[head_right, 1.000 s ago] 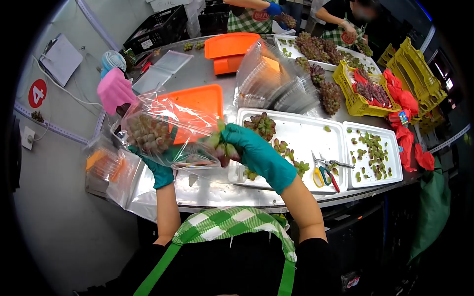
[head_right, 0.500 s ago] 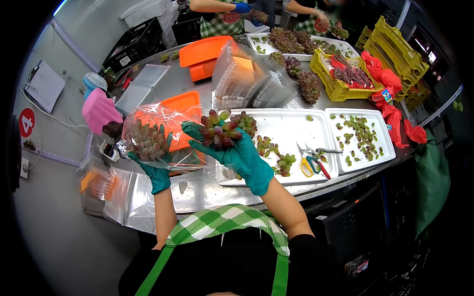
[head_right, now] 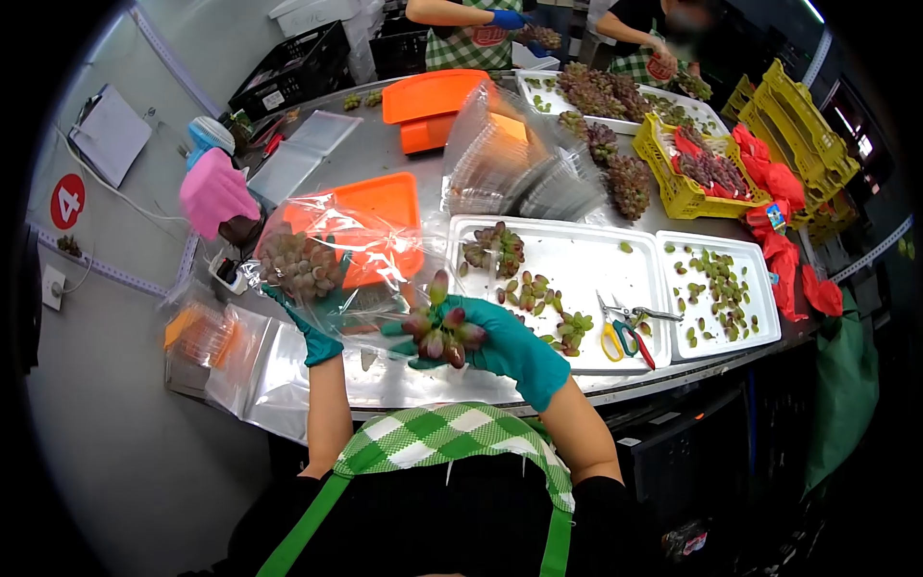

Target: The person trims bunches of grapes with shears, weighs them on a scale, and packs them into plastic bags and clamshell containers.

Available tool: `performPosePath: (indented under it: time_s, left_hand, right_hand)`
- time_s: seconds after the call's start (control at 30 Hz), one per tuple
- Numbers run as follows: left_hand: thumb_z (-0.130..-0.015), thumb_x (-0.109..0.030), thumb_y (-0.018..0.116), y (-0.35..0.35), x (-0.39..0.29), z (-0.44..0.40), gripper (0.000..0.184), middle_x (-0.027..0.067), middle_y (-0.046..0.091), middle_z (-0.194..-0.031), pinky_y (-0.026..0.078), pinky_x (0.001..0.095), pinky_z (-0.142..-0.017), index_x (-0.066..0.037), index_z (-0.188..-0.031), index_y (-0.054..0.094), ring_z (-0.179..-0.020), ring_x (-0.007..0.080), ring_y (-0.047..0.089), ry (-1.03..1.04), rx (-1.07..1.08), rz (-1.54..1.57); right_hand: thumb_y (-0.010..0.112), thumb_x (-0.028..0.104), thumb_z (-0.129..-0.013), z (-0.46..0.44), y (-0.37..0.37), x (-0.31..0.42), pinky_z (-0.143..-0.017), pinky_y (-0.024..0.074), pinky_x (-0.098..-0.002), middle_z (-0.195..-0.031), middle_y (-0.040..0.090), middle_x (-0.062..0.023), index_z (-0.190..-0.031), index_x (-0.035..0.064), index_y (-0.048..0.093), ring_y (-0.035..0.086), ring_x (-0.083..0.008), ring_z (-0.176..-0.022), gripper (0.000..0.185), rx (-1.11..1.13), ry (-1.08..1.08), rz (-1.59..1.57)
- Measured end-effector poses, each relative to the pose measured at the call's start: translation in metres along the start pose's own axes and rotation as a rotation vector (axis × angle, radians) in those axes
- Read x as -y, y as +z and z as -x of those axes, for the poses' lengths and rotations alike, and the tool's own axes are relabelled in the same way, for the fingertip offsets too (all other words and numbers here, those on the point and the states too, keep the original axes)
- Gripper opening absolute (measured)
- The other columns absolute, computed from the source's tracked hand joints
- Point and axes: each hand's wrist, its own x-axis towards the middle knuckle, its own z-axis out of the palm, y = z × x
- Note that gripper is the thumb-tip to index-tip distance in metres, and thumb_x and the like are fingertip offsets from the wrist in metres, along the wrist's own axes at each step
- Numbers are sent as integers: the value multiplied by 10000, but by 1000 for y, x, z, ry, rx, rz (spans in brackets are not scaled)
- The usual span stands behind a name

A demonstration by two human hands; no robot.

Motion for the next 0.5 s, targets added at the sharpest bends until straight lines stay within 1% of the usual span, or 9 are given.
performPosePath:
  time_s: [0.1, 0.17, 0.2, 0.27, 0.3, 0.33, 0.37, 0.47, 0.5]
  left_hand:
    - [-733, -635, 415, 6, 10, 1, 731, 93, 368, -1263, 236, 598, -936, -168, -1285, 307, -1147, 319, 356, 0, 57, 60]
    - [-736, -627, 424, -16, 7, 2, 726, 86, 375, -1255, 243, 606, -925, -170, -1287, 297, -1142, 305, 363, -123, 231, 119]
    - [-738, -622, 428, -12, 9, 2, 724, 83, 378, -1251, 247, 609, -919, -171, -1287, 292, -1139, 298, 366, -183, 317, 146]
    - [-786, -568, 410, -3, 17, 10, 584, 27, 453, -1137, 397, 368, -789, -159, -1203, 393, -945, 178, 454, -60, -19, -355]
    - [-784, -572, 409, -2, 23, 12, 603, 39, 425, -1178, 382, 373, -817, -158, -1222, 373, -988, 192, 438, -25, -169, -448]
    - [-783, -576, 407, -1, 25, 15, 623, 52, 396, -1220, 367, 377, -845, -157, -1241, 353, -1031, 205, 423, 10, -321, -538]
    - [-787, -585, 384, -17, 21, 21, 680, 85, 292, -1311, 322, 383, -932, -140, -1290, 274, -1159, 247, 334, -182, -98, -219]
    - [-758, -659, 330, -7, 44, 23, 788, 86, 269, -1326, 288, 432, -978, -135, -1328, 182, -1177, 274, 328, -124, -231, -584]
    - [-755, -658, 337, -12, 45, 25, 793, 87, 251, -1338, 285, 435, -981, -140, -1332, 168, -1192, 280, 310, -148, -209, -119]
  right_hand:
    - [382, 170, -851, -1, 8, 5, -657, 486, -299, -1040, 521, -201, -1166, -88, 355, 560, -226, -797, 408, -50, 104, 154]
    - [411, 162, -854, 3, 28, 4, -508, 423, -196, -973, 564, -173, -1162, -42, 410, 575, -185, -734, 369, -203, -37, 258]
    - [412, 163, -857, 0, 26, 6, -509, 424, -195, -975, 567, -157, -1155, -28, 425, 573, -171, -740, 354, -170, -69, 291]
    - [413, 164, -862, -10, 17, 12, -512, 425, -192, -979, 573, -124, -1140, 0, 453, 571, -144, -753, 326, -101, -133, 358]
    - [433, 174, -845, -18, 4, 7, -455, 440, -209, -893, 592, -127, -1100, -21, 467, 585, -154, -662, 323, -217, -251, 452]
    - [435, 174, -846, -24, -1, 5, -468, 442, -208, -892, 591, -123, -1104, -22, 463, 584, -153, -666, 325, -244, -277, 565]
    - [437, 174, -848, -30, -3, 4, -481, 443, -208, -891, 590, -120, -1108, -22, 459, 583, -153, -669, 326, -272, -305, 678]
    - [433, 230, -874, -34, 14, 1, -514, 419, -187, -868, 587, -100, -1088, -17, 472, 554, -118, -618, 329, -236, -324, 871]
    - [435, 235, -876, -33, 18, 3, -497, 400, -183, -840, 589, -86, -1074, -9, 482, 533, -103, -586, 318, -246, -304, 839]
